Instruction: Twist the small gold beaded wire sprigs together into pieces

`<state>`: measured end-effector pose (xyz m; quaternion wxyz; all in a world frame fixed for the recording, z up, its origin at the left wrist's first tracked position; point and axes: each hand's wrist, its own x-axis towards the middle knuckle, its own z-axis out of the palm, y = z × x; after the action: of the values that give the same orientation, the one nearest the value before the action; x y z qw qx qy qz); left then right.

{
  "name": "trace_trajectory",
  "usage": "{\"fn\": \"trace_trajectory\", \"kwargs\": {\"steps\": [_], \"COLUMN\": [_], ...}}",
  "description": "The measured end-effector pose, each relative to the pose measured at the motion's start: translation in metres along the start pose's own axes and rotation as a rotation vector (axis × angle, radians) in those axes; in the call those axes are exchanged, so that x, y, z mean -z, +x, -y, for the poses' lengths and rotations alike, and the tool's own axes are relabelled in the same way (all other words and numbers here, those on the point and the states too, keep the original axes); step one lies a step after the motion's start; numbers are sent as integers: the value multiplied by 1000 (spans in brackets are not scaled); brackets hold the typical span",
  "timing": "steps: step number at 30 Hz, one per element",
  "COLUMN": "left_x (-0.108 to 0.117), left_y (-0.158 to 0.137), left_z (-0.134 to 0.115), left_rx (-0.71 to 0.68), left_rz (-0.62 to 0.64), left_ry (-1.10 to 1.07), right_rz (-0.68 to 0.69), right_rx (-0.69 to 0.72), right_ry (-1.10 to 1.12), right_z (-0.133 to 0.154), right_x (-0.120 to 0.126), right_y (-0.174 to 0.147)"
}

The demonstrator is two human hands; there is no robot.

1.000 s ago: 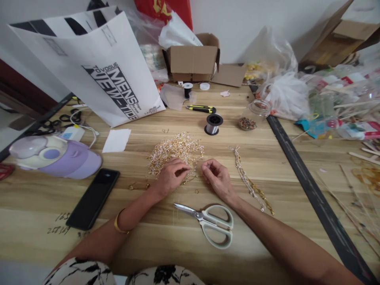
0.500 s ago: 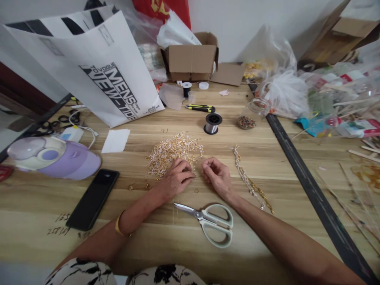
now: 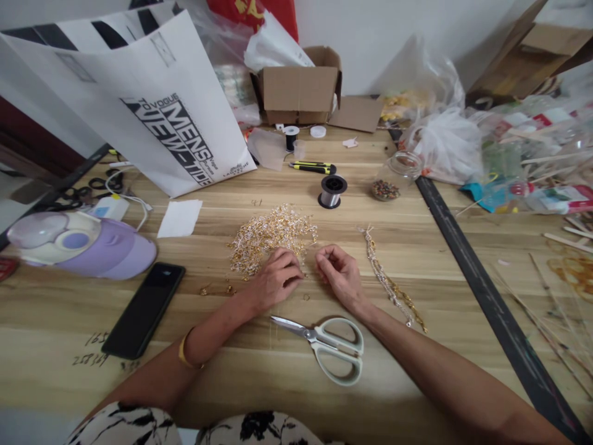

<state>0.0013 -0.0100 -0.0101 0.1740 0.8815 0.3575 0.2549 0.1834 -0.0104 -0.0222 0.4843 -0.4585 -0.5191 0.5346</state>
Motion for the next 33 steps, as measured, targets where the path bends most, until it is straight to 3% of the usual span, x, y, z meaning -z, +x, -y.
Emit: {"fn": "trace_trajectory", "kwargs": {"steps": [33], "left_x": [-3], "left_y": [-2], "left_z": [3], "left_rx": [12], "left_rz": [-13], "left_ry": [-16], "right_rz": [-7], "right_rx": [24], "right_ry": [46], "right_z": [1], "right_x": [-1], "right_y": [0]}}
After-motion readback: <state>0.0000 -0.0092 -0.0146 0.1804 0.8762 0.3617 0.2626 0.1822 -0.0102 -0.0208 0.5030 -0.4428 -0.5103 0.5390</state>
